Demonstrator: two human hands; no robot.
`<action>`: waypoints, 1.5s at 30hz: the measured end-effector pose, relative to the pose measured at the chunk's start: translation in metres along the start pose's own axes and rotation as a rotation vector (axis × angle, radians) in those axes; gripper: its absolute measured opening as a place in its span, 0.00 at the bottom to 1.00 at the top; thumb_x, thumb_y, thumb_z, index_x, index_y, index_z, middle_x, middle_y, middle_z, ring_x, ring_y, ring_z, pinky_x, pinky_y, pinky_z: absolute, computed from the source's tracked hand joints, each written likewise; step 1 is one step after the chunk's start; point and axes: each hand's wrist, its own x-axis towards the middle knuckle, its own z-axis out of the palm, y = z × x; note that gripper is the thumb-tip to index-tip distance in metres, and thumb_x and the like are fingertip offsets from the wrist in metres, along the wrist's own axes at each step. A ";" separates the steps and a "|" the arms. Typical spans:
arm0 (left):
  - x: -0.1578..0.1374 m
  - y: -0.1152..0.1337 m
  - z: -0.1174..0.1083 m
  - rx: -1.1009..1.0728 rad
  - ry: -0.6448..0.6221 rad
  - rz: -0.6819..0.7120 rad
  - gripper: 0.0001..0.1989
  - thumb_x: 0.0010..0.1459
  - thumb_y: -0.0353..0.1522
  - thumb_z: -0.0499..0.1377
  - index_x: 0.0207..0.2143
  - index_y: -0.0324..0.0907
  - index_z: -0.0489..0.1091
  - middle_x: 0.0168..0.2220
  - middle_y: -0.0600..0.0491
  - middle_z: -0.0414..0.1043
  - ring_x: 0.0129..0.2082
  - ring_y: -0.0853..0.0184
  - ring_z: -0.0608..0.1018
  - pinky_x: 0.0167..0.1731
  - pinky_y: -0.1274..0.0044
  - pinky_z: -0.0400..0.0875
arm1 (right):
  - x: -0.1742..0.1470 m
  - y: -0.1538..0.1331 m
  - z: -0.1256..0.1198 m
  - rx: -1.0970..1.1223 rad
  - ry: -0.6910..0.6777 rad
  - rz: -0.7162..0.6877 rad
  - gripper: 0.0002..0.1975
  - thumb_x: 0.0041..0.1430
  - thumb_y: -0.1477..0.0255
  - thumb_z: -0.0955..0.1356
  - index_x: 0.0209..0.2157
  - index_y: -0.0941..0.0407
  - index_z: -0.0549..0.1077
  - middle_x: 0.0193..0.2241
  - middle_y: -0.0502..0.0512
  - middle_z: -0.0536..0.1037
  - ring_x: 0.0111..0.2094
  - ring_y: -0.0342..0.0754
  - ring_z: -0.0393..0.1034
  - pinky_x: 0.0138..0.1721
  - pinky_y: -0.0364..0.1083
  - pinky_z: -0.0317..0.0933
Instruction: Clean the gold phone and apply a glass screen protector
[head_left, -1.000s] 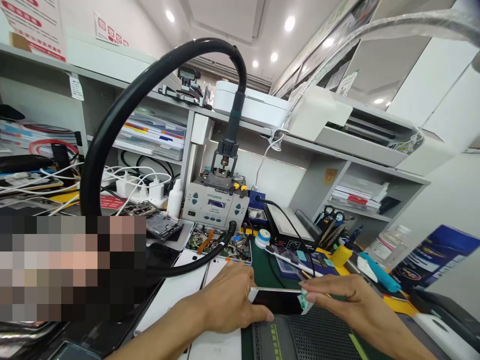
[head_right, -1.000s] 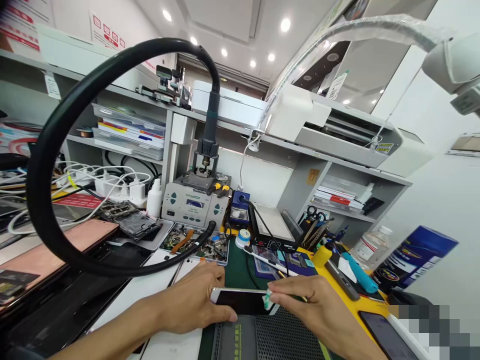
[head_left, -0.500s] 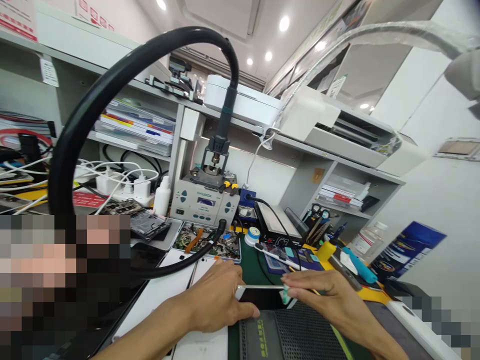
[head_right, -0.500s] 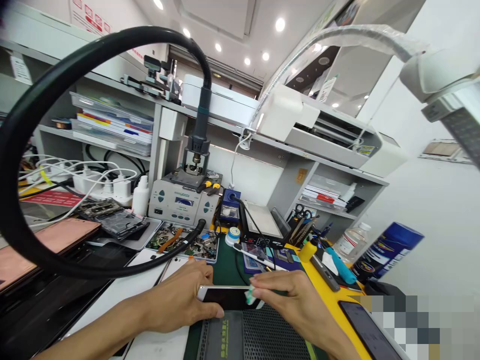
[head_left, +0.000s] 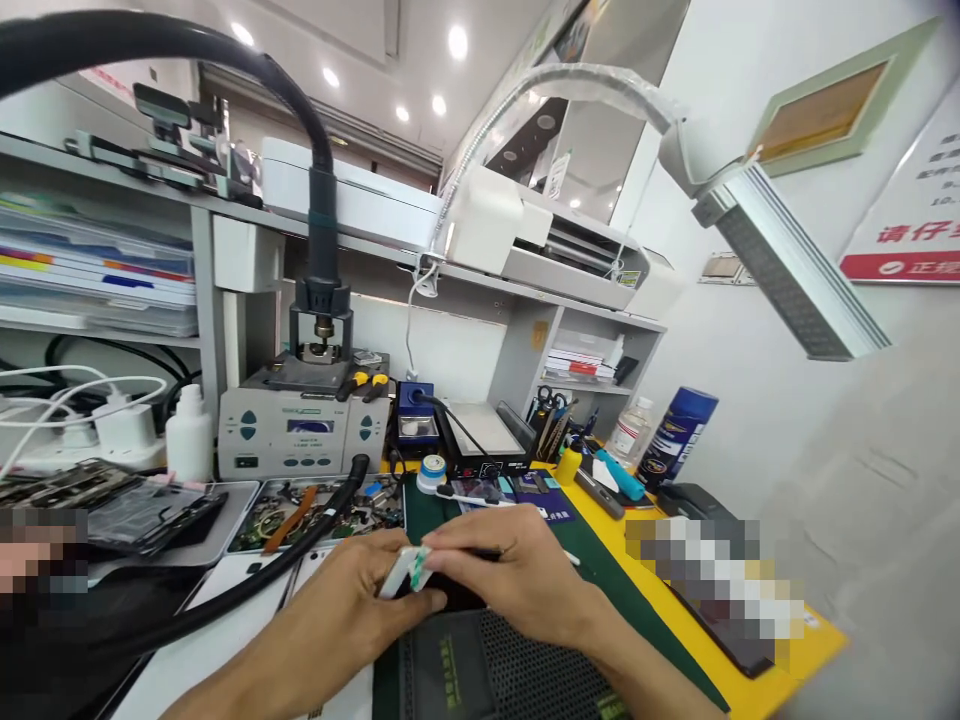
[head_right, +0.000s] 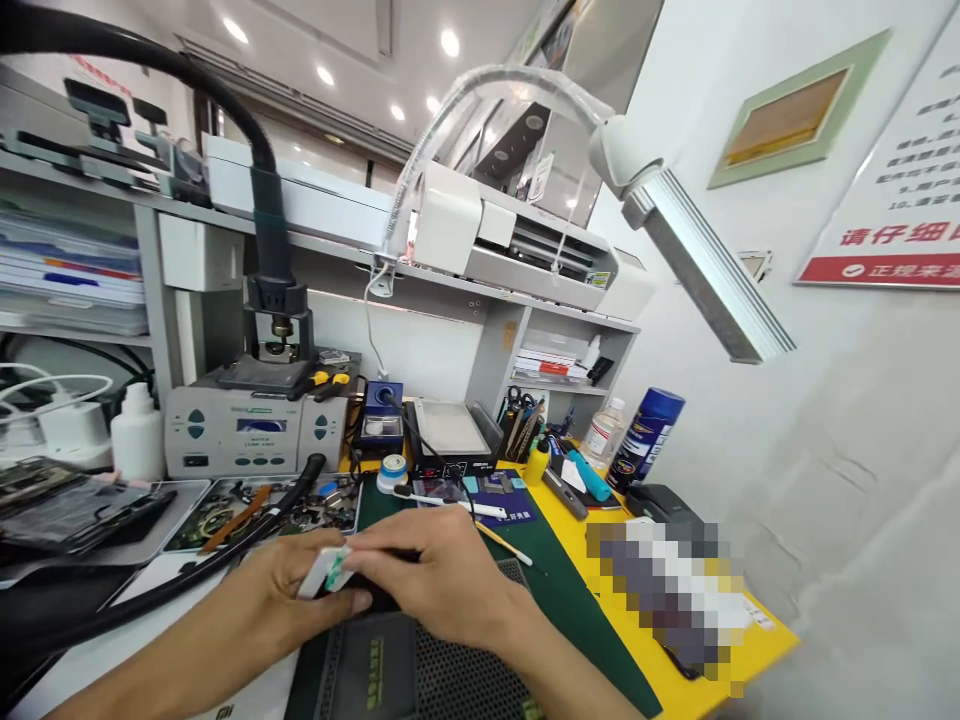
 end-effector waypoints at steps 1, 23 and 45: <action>0.000 0.005 -0.002 -0.047 0.026 -0.005 0.15 0.65 0.42 0.58 0.30 0.43 0.77 0.40 0.55 0.77 0.42 0.61 0.77 0.43 0.77 0.70 | -0.002 0.000 -0.006 0.026 0.046 0.032 0.08 0.64 0.67 0.74 0.41 0.53 0.86 0.38 0.53 0.87 0.38 0.49 0.83 0.40 0.43 0.75; -0.004 0.028 0.005 -0.378 0.213 0.081 0.16 0.65 0.42 0.62 0.50 0.46 0.81 0.44 0.54 0.82 0.48 0.57 0.79 0.52 0.71 0.72 | -0.013 0.002 -0.003 0.014 0.490 0.086 0.09 0.60 0.62 0.75 0.41 0.46 0.86 0.36 0.51 0.88 0.33 0.53 0.84 0.38 0.45 0.80; 0.002 0.023 0.027 -0.124 0.179 -0.011 0.16 0.59 0.43 0.60 0.25 0.42 0.71 0.24 0.55 0.67 0.29 0.63 0.70 0.28 0.76 0.64 | 0.007 -0.032 0.015 -0.293 0.318 -0.325 0.07 0.62 0.76 0.71 0.37 0.52 0.83 0.35 0.53 0.87 0.36 0.50 0.83 0.40 0.43 0.77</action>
